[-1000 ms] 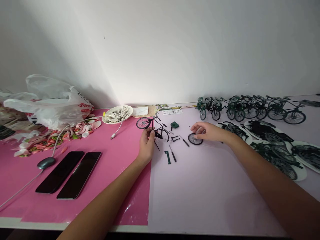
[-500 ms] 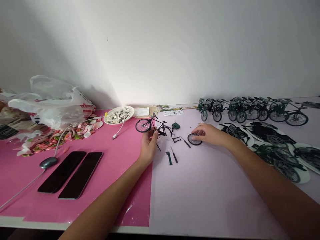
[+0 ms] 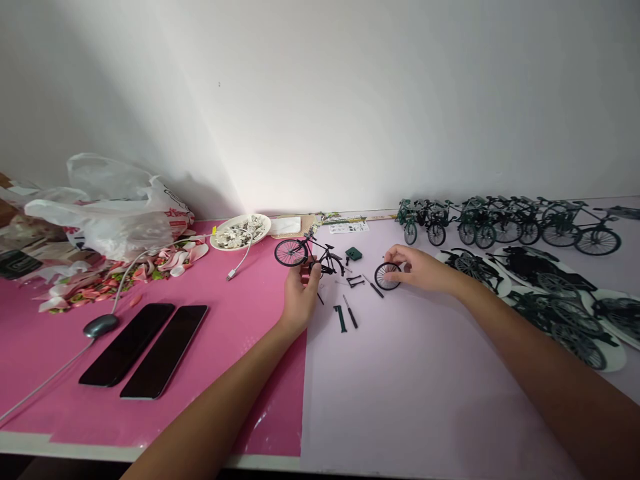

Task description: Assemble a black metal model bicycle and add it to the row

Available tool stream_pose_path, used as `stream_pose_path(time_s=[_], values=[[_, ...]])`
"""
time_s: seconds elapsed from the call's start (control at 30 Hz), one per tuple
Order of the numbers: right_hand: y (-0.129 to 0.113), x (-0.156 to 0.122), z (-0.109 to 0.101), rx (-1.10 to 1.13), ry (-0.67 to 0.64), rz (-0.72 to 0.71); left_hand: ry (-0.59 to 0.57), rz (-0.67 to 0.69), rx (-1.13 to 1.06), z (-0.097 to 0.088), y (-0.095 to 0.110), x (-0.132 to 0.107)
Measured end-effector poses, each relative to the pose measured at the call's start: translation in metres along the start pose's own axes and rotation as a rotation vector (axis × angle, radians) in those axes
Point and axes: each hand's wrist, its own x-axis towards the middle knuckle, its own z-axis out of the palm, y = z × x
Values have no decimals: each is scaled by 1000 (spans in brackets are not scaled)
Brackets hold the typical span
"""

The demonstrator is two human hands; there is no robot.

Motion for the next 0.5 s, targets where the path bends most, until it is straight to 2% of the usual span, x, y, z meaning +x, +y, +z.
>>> stream_pose_path(time_s=[0.17, 0.27, 0.5], values=[[-4, 3, 8, 148, 92, -81, -21, -12, -4, -1, 4, -1], [0, 6, 13, 118, 174, -142, -34, -3, 0, -1, 7, -2], [-3, 6, 24, 78, 204, -188, -72, 17, 10, 2, 11, -6]])
